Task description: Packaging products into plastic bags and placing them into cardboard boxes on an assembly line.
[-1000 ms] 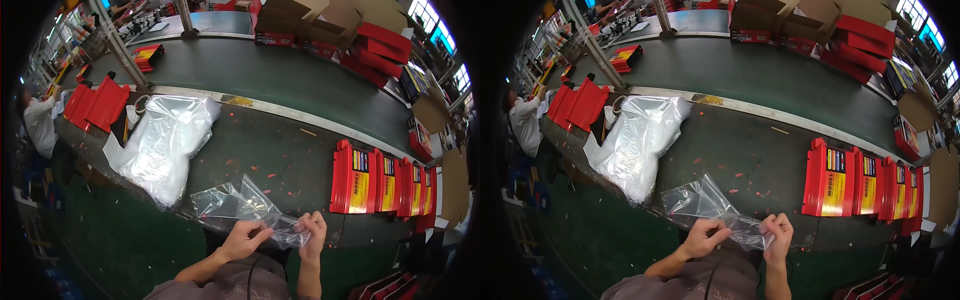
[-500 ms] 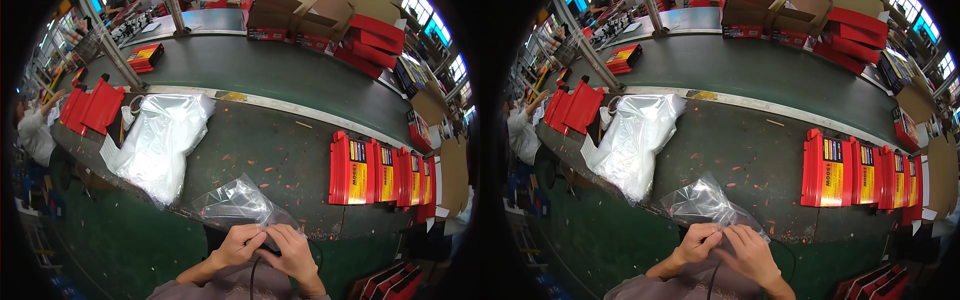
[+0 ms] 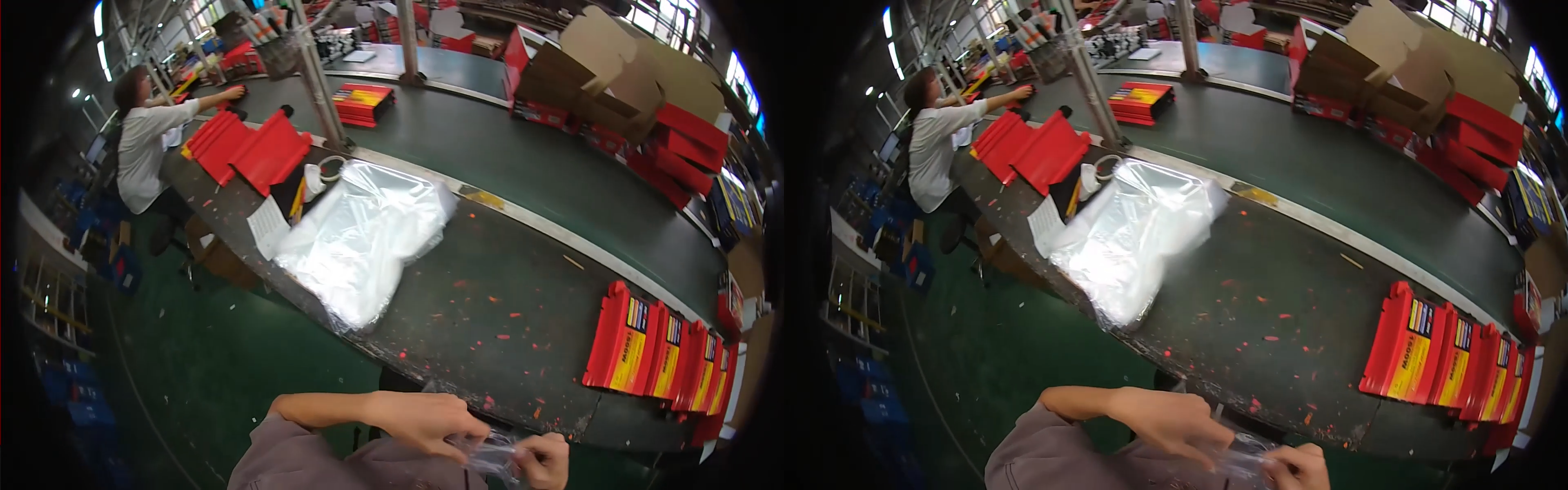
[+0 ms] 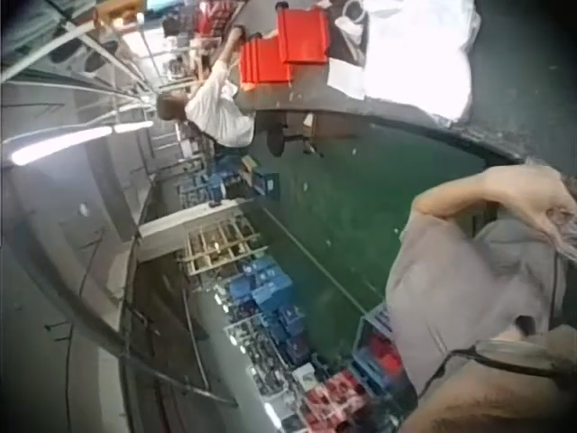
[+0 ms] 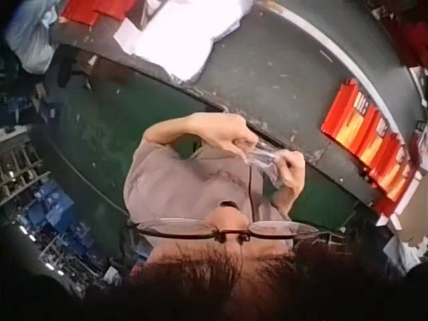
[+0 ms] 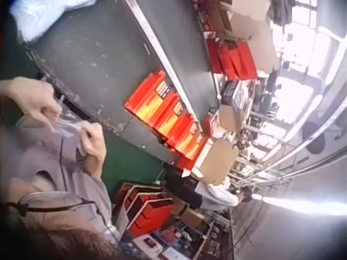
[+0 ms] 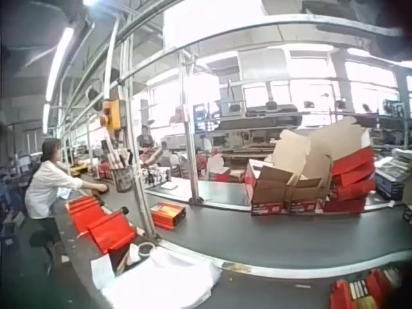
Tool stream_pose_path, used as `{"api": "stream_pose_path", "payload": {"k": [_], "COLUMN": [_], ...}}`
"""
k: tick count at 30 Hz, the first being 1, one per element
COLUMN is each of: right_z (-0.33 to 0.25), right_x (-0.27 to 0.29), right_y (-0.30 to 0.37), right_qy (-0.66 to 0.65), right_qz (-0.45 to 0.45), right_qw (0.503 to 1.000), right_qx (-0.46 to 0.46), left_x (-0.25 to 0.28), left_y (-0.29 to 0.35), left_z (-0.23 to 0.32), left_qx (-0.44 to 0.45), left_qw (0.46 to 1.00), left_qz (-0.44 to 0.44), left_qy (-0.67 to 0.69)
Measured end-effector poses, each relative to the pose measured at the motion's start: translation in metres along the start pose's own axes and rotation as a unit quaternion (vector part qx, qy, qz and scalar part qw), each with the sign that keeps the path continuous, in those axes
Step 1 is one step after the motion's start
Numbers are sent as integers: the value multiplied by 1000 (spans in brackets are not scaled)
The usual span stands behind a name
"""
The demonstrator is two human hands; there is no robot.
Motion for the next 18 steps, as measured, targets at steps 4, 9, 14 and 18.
{"api": "stream_pose_path", "payload": {"k": [4, 9, 14, 18], "right_z": [10, 50, 93, 71], "right_x": [18, 26, 57, 67], "right_y": [18, -6, -52, -119], "right_qy": [-27, -151, -203, -173], "right_qz": [51, 80, 335, 265], "right_qw": [997, 985, 919, 947], "right_qx": [59, -19, -45, -57], "left_x": [-9, 41, 218, 363], "left_y": [33, 48, 96, 168], "left_z": [-17, -66, -121, -188], "left_qx": [54, 79, 82, 81], "left_qw": [976, 967, 913, 795], "left_qz": [-138, 5, 398, 601], "left_qy": [162, 244, 40, -9]}}
Point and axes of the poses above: each hand's wrist, its own y-axis away from the middle knuckle, its own x-axis out of the back of the hand, z = x × y, the point moved 10 cm from there along -y, towards the middle knuckle, and after that the axes turned 11 degrees about -z, right-handed, at the moved point
